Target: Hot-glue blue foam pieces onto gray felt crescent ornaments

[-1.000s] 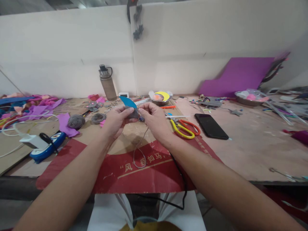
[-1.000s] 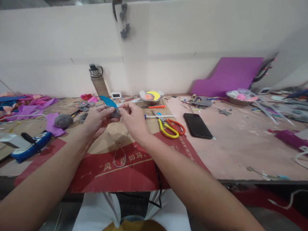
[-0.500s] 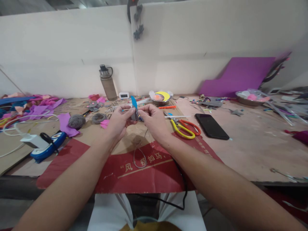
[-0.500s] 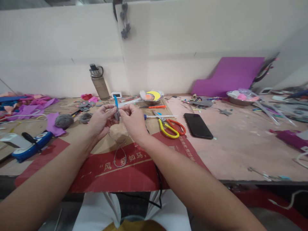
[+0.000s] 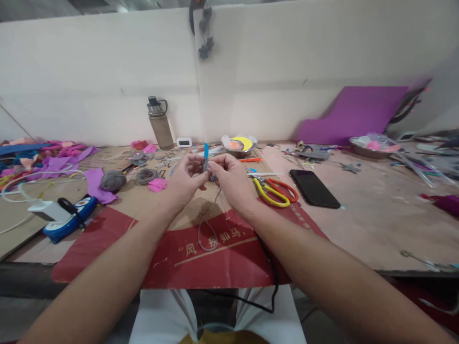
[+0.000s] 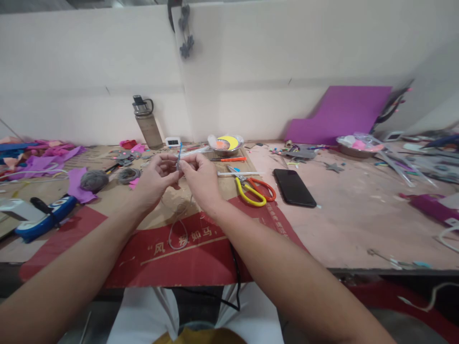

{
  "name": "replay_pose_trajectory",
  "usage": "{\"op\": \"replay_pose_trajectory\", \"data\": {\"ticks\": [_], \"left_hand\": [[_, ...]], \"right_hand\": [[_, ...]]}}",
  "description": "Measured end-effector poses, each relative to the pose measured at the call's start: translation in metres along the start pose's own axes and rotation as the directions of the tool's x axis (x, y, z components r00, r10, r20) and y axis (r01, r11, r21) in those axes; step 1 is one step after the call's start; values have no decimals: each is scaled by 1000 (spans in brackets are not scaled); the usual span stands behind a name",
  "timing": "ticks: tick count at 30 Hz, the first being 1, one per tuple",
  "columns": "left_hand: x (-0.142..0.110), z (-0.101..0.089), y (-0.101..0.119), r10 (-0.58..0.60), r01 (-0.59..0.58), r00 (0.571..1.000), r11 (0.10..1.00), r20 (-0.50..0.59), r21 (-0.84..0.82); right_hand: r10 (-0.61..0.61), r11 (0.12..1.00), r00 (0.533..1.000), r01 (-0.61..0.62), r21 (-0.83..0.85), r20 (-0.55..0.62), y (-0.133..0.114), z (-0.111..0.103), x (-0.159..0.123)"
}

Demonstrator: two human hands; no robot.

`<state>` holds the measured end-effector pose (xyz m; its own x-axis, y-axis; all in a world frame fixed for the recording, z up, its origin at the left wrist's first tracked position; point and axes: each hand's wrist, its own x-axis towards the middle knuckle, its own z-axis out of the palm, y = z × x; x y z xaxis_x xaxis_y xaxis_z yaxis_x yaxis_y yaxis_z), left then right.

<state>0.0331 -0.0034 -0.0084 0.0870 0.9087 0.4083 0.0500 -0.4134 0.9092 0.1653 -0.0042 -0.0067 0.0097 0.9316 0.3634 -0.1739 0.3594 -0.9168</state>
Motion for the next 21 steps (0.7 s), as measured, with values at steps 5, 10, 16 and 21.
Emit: {"op": "replay_pose_trajectory", "data": {"ticks": [5, 10, 16, 21], "left_hand": [[-1, 1, 3, -10, 8, 999, 998, -32, -63], [-2, 2, 6, -44, 43, 999, 987, -2, -152], [-1, 0, 2, 14, -14, 995, 1000, -96, -6], [1, -4, -1, 163, -125, 970, 972, -181, 201]], "right_hand": [[27, 995, 999, -29, 92, 33, 3, 1, 1], [-1, 995, 999, -2, 98, 39, 4, 1, 1], [2, 997, 1000, -4, 77, 25, 6, 1, 2], [4, 997, 1000, -6, 83, 30, 4, 1, 1]]}}
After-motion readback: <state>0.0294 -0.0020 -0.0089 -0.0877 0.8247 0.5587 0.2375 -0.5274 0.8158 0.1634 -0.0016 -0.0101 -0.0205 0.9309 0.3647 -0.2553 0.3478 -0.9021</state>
